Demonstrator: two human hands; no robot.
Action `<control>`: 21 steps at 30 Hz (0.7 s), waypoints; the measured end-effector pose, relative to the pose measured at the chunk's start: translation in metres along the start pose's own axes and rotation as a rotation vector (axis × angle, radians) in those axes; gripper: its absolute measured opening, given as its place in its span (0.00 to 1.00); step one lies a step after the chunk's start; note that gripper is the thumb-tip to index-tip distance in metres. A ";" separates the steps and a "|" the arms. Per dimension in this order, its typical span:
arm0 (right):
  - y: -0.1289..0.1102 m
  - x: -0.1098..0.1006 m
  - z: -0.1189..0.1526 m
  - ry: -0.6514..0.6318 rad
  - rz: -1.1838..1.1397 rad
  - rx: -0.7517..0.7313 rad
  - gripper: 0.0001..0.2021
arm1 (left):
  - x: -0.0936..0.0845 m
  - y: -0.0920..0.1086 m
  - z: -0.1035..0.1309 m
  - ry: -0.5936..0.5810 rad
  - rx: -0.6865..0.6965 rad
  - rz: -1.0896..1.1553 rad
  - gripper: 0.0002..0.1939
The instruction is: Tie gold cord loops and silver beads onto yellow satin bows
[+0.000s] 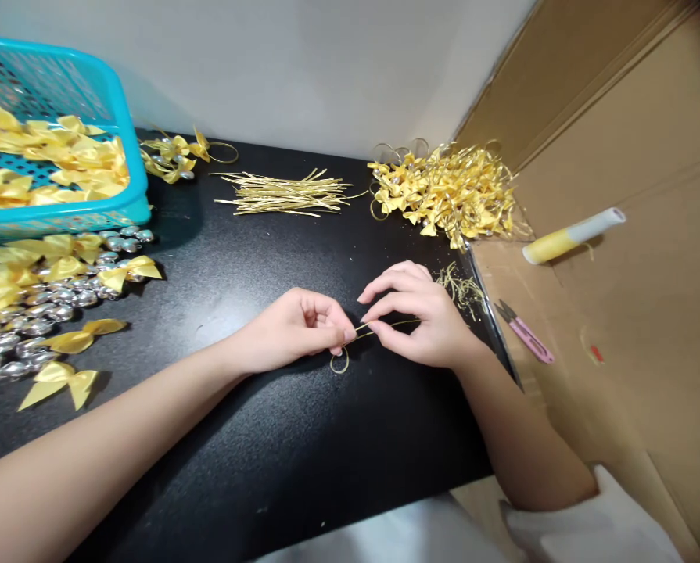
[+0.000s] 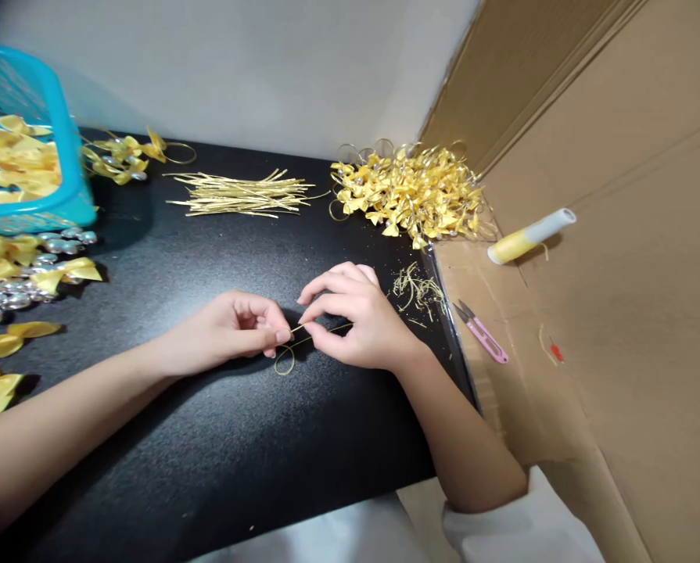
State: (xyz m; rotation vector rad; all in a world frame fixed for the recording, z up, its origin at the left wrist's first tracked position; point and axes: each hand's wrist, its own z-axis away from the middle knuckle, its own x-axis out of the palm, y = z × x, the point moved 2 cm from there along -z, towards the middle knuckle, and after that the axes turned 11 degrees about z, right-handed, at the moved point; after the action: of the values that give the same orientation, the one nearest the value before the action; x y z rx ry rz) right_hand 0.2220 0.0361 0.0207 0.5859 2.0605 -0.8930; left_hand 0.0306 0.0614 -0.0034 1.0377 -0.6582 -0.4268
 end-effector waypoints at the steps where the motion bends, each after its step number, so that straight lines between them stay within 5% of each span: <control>1: 0.000 0.000 -0.001 0.015 0.002 0.000 0.03 | 0.000 0.000 0.000 0.002 -0.001 -0.007 0.04; 7: -0.006 -0.021 0.005 0.057 0.187 0.111 0.04 | 0.000 0.001 0.001 0.009 -0.021 -0.054 0.08; 12: 0.008 -0.058 0.083 0.278 0.625 0.514 0.06 | -0.001 0.000 -0.001 0.020 -0.044 -0.055 0.10; 15: 0.023 -0.068 0.131 0.208 0.863 0.711 0.11 | 0.000 0.000 -0.003 0.020 -0.055 -0.069 0.11; 21: 0.038 -0.067 0.156 0.186 0.950 0.786 0.13 | 0.004 0.002 -0.003 0.042 -0.062 -0.063 0.10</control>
State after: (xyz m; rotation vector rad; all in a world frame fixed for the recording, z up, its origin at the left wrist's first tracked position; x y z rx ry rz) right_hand 0.3612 -0.0646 -0.0072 1.9080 1.2137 -1.0192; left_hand 0.0352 0.0618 -0.0014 1.0077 -0.5723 -0.4763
